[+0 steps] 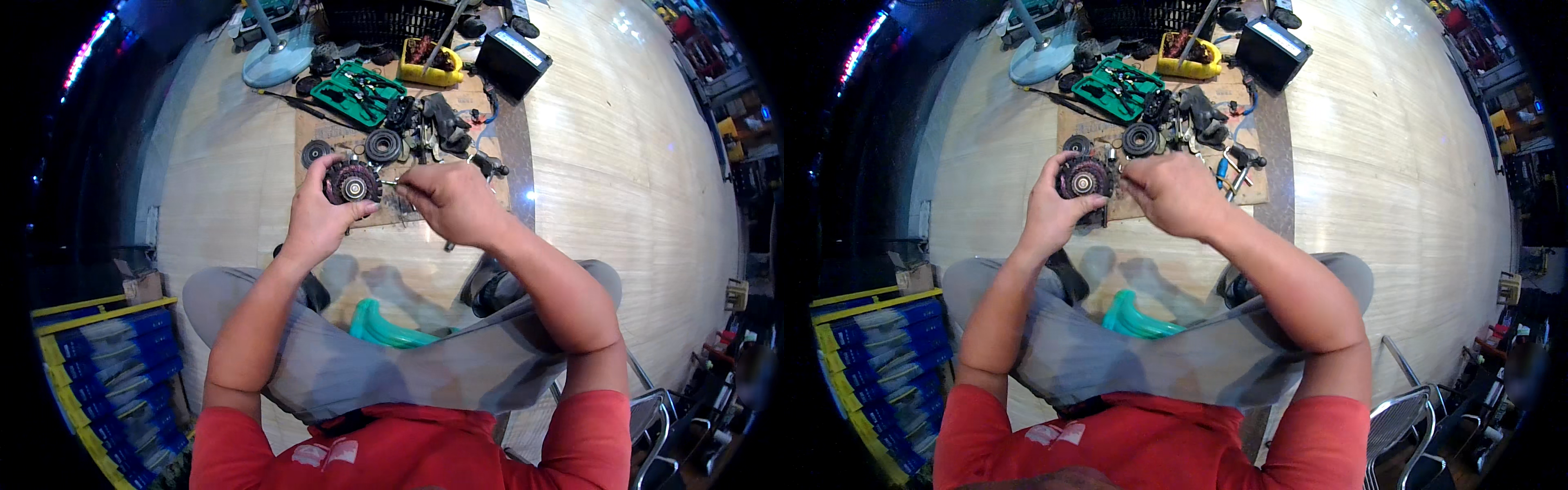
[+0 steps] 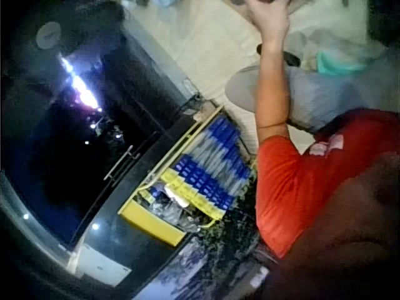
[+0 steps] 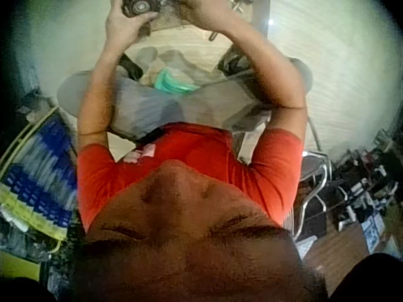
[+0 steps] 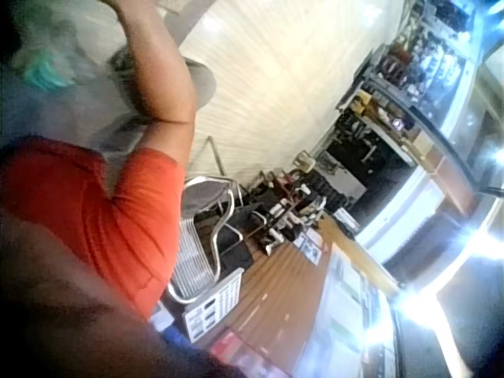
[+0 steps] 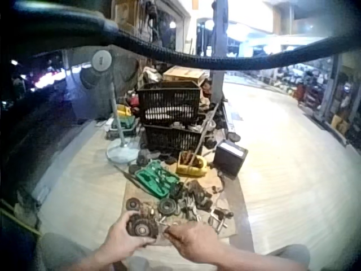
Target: The person fits a bearing and a thin metal ring onto the shaft of a motor rotor by hand while sitting at a workbench.
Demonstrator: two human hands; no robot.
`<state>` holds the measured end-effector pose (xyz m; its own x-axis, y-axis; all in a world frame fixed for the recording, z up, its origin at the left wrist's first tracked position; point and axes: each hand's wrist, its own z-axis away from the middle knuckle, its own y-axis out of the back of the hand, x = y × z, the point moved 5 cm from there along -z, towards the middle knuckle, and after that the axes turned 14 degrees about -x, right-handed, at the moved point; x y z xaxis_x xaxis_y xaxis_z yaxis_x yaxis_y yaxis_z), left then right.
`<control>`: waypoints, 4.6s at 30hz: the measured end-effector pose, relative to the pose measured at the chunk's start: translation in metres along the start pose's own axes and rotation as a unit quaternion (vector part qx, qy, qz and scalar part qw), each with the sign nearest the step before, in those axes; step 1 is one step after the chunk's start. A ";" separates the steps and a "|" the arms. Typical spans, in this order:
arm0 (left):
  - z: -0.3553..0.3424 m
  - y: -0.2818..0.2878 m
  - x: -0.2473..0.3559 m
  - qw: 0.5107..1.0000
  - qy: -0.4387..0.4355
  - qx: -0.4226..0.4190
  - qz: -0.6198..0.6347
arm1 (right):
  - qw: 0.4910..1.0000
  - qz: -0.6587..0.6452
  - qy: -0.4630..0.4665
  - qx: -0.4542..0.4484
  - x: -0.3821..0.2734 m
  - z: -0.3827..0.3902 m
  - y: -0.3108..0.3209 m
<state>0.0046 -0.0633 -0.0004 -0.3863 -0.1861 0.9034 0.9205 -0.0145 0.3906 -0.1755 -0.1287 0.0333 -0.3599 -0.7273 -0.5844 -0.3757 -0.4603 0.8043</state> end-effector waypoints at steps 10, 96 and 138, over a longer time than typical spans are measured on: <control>0.000 -0.015 -0.012 0.994 0.018 -0.107 -0.030 | 0.995 0.005 -0.025 -0.100 0.018 -0.006 0.006; 0.044 0.057 -0.019 0.869 -0.179 -0.025 0.460 | 0.865 -0.436 -0.058 -0.240 -0.024 -0.001 -0.044; 0.055 0.065 -0.024 0.905 -0.170 0.105 0.376 | 0.895 0.033 -0.425 -0.131 0.312 0.045 -0.141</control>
<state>0.0703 -0.0061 0.0133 0.3163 0.2477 0.9157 0.9123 0.1853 -0.3653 -0.2733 -0.2684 -0.2670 -0.9357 -0.1581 -0.3152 -0.1564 -0.6150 0.7728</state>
